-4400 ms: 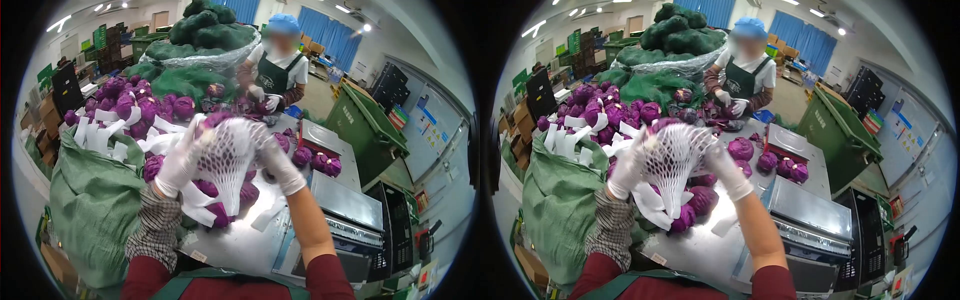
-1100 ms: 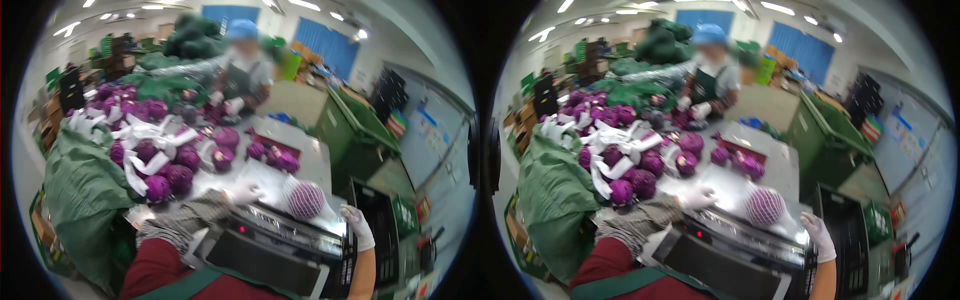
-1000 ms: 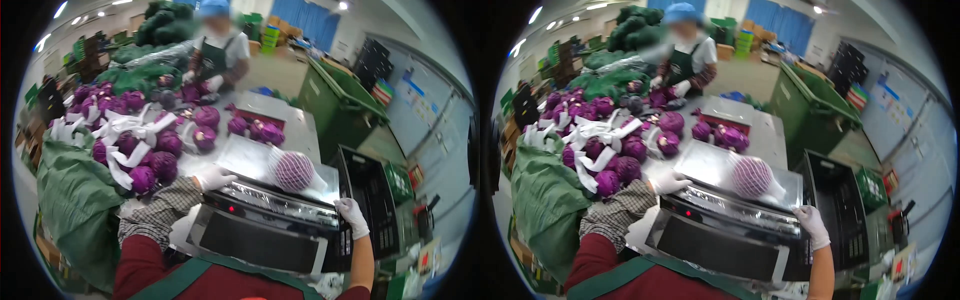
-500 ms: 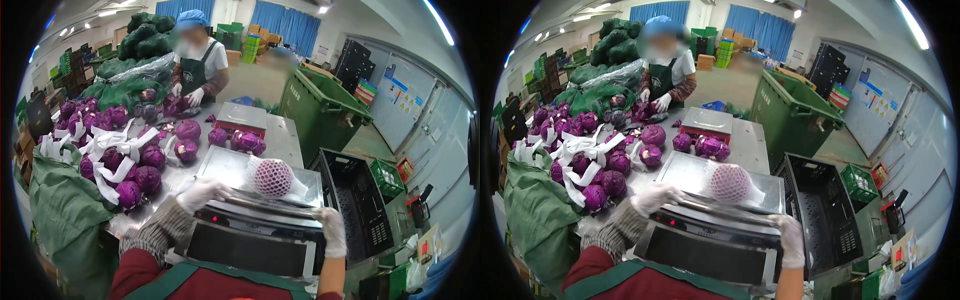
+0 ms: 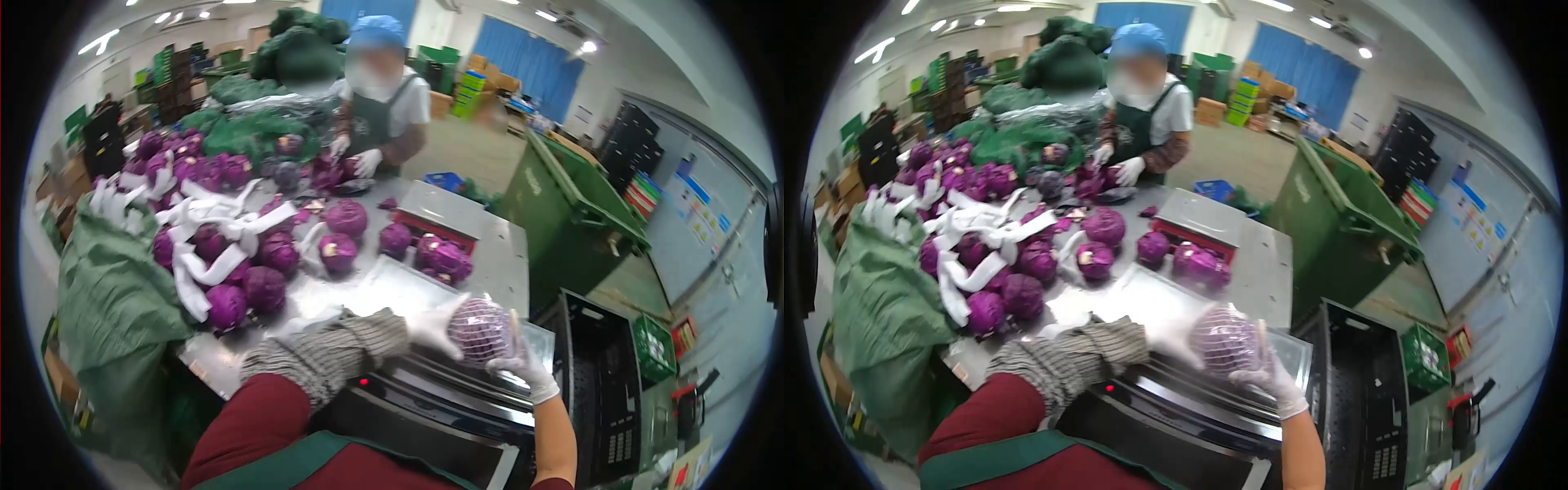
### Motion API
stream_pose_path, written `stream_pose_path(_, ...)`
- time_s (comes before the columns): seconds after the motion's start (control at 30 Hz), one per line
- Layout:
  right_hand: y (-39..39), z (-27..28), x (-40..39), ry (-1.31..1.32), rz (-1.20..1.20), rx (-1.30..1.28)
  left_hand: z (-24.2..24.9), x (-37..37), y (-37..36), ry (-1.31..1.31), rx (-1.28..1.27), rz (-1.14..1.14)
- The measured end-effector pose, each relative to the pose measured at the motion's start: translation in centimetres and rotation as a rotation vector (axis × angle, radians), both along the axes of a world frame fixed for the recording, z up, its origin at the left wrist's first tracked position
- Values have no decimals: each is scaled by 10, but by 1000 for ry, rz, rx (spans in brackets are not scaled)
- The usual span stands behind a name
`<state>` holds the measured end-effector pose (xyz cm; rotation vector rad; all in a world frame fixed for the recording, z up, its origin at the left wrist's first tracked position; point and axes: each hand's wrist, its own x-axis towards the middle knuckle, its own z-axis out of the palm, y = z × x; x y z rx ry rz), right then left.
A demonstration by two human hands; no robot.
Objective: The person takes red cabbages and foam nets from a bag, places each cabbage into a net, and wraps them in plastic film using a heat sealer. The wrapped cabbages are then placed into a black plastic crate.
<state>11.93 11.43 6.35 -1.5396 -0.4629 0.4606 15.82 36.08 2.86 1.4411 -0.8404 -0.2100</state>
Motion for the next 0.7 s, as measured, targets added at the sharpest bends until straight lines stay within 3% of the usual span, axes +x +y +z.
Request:
stream_pose_path(0.1,-2,-27,29,-6,-229,156,3,2,-7,112,32,180)
stream_pose_path(0.13,4,-16,23,-33,-267,73,8,-1,-4,211,112,297)
stream_pose_path(0.2,14,25,-12,23,-170,47,59,-43,13,239,134,286)
stream_pose_path(0.23,25,48,-43,26,-168,16,54,-51,14,187,44,101)
stream_pose_path(0.27,38,61,-74,40,-171,-24,41,-58,17,187,209,84)
stream_pose_path(0.3,39,46,-97,215,-145,47,46,-90,19,214,0,-73)
stream_pose_path(0.33,39,31,-121,391,-135,111,72,-129,38,371,223,-30)
stream_pose_path(0.43,49,-13,-180,508,-127,-55,36,-188,61,707,534,-230)
stream_pose_path(0.47,50,-19,-193,483,-134,-100,21,-207,64,861,534,-291)
stream_pose_path(0.5,49,-21,-202,454,-143,-147,48,-238,66,1103,201,-230)
stream_pose_path(0.6,43,-11,-223,379,-178,-231,22,-254,59,1101,23,-334)
stream_pose_path(0.7,35,0,-241,345,-233,-279,-3,-256,70,1096,43,-344)
